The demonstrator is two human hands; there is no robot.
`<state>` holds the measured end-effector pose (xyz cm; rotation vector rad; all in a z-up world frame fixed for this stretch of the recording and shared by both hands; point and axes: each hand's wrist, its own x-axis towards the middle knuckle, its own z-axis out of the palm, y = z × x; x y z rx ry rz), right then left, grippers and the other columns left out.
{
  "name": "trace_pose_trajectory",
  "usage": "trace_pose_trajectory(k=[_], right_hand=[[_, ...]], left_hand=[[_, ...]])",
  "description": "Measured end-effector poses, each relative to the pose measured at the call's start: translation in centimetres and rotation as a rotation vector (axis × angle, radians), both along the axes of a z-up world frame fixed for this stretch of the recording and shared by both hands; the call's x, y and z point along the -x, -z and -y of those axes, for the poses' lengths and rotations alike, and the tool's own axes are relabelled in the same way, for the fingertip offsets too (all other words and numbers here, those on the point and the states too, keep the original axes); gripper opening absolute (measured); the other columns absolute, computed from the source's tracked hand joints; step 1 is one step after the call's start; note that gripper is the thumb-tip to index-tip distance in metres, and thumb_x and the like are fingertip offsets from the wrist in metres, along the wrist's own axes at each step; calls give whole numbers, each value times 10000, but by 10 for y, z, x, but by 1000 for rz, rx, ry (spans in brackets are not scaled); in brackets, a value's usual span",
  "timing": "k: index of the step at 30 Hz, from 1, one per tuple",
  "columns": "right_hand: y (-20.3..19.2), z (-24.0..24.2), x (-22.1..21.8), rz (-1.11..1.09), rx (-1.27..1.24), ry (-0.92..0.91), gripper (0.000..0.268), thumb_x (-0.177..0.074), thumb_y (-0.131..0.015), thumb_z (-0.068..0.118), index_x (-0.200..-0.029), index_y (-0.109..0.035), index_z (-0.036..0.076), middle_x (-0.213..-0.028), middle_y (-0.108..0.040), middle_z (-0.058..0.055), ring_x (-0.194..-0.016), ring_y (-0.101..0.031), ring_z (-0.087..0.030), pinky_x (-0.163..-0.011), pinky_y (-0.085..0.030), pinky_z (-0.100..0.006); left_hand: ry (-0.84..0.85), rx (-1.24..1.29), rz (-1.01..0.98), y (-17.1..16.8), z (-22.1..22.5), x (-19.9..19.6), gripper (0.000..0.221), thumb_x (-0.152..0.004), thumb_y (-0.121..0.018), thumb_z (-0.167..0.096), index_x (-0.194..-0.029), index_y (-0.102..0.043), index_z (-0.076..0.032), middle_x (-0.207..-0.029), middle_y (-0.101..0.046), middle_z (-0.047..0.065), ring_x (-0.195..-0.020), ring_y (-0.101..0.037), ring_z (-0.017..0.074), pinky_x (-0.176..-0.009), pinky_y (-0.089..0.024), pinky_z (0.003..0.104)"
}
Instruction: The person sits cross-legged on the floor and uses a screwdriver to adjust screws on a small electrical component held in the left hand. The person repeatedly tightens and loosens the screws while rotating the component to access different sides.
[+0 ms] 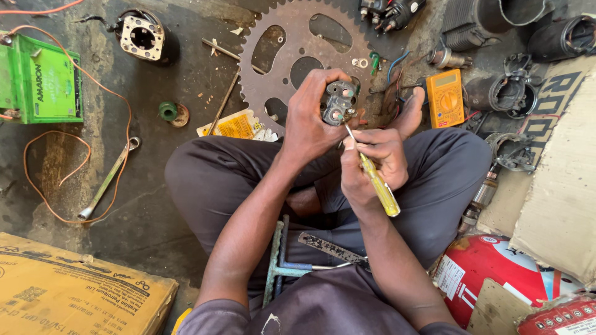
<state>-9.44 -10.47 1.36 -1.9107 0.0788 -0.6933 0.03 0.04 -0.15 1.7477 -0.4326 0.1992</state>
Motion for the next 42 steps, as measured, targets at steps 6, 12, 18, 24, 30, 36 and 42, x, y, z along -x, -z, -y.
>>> trace_pose_trajectory(k=[6,12,18,24,30,36,42], right_hand=[[-3,-2,-1,-18,-1,-30,212,-957,-743,-18,-928,-534,10,-1020,-685,-146,-930,-708,-209,-821,-596,-289],[-2,-1,-2,-19,29,-1,214,-948,-746,-18,-935,-533,6,-1006,-693,-155,-919,-712,-211,-838,-600,-298],[3,-3,-4,7,3,2,211,-955,-756,-20,-942,-546,4,-1000,-715,-160,-891,-713,-211,-851,-599,-316],[8,10,-6,-29,-261,-121,179,-948,-719,-58,-939,-550,-2,-965,-695,-156,-809,-705,-184,-794,-605,-297],[12,16,-8,-11,-505,-187,178,-927,-680,-90,-944,-533,7,-968,-662,-164,-831,-692,-179,-813,-618,-312],[3,19,-7,14,-452,-103,168,-900,-648,-99,-917,-521,8,-943,-680,-175,-785,-701,-196,-981,-578,-347],[3,35,-13,111,-623,-55,149,-942,-655,-134,-976,-562,-22,-1032,-680,-210,-877,-709,-255,-913,-602,-381]], left_hand=[[6,-7,-5,0,-1,-1,565,-728,-907,-102,-1189,-582,-69,-1088,-640,93,-977,-673,297,-869,-559,370],[10,-12,5,2,0,-1,577,-740,-931,-125,-1191,-577,-67,-1102,-641,95,-988,-670,305,-876,-557,374],[10,-12,13,3,0,-1,580,-739,-921,-123,-1197,-571,-60,-1100,-637,100,-989,-669,312,-879,-558,374],[29,-33,24,3,-1,-1,584,-755,-941,-156,-1200,-574,-64,-1085,-631,97,-979,-664,304,-875,-549,375],[20,-48,23,0,0,-1,586,-736,-949,-159,-1189,-587,-70,-1053,-630,90,-962,-668,285,-854,-548,372],[43,-60,-1,-1,-3,-2,602,-717,-965,-163,-1178,-589,-75,-1055,-634,89,-955,-676,273,-842,-552,363],[73,-73,3,-3,-6,-4,684,-667,-980,-182,-1204,-572,-73,-1128,-629,105,-1041,-664,296,-918,-547,382]])
